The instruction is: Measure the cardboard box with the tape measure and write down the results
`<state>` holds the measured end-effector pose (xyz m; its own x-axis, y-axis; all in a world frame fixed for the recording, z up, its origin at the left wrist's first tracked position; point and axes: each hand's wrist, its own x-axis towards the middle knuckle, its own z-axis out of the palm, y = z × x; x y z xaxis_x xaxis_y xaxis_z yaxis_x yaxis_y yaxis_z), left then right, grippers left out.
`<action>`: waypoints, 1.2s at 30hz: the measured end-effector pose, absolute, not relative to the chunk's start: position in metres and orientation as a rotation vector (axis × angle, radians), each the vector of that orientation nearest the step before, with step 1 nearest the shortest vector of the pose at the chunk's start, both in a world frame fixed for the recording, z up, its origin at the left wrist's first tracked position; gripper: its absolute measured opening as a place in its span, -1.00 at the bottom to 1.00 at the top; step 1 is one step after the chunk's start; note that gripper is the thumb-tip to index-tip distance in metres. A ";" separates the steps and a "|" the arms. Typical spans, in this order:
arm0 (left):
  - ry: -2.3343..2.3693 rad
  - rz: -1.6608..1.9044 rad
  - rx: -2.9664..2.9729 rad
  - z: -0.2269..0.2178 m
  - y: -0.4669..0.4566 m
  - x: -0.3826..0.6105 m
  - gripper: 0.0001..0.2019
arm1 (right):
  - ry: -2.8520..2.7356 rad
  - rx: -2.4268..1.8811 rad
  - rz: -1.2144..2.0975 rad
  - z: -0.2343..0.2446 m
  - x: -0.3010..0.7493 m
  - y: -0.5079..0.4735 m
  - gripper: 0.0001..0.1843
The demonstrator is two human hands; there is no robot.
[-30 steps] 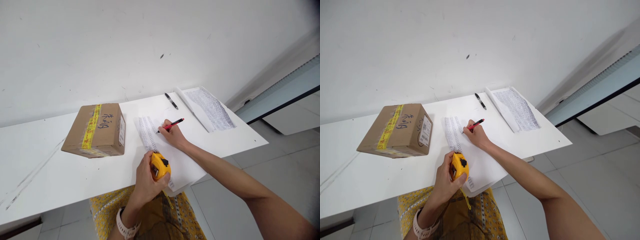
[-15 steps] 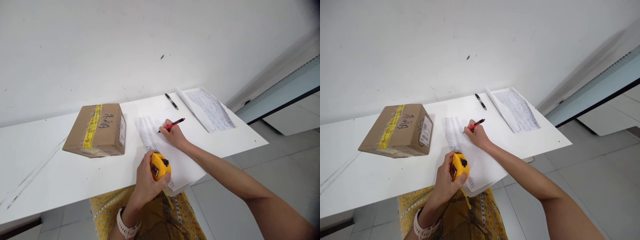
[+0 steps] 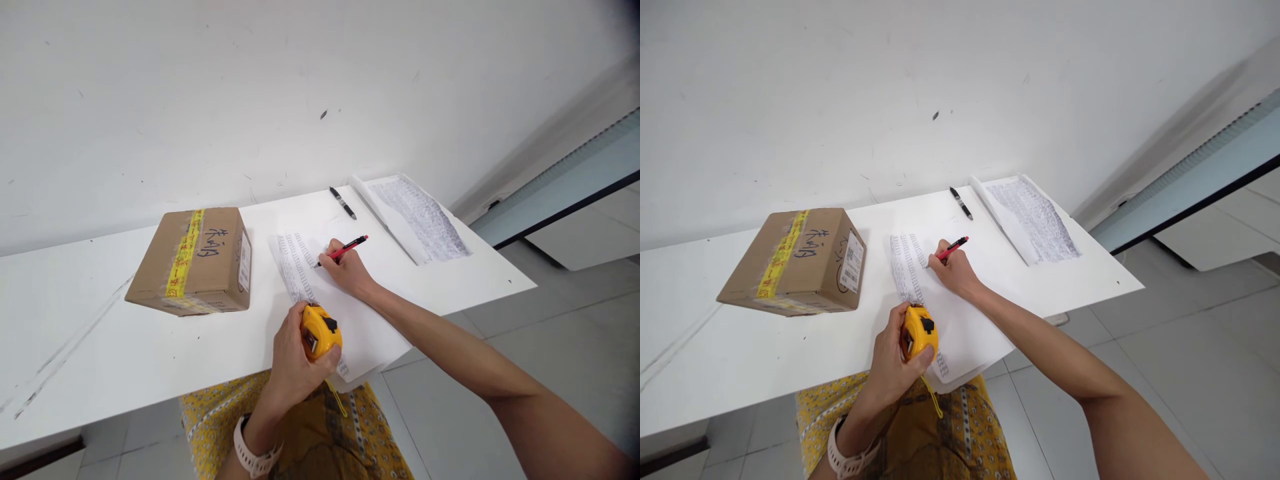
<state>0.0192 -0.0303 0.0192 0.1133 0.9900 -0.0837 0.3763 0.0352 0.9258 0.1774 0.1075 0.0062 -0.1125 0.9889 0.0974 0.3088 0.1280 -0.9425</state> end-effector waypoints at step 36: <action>1.415 0.906 1.512 0.019 -0.032 0.019 -0.40 | -1.651 -1.274 0.640 0.000 0.184 0.108 -0.90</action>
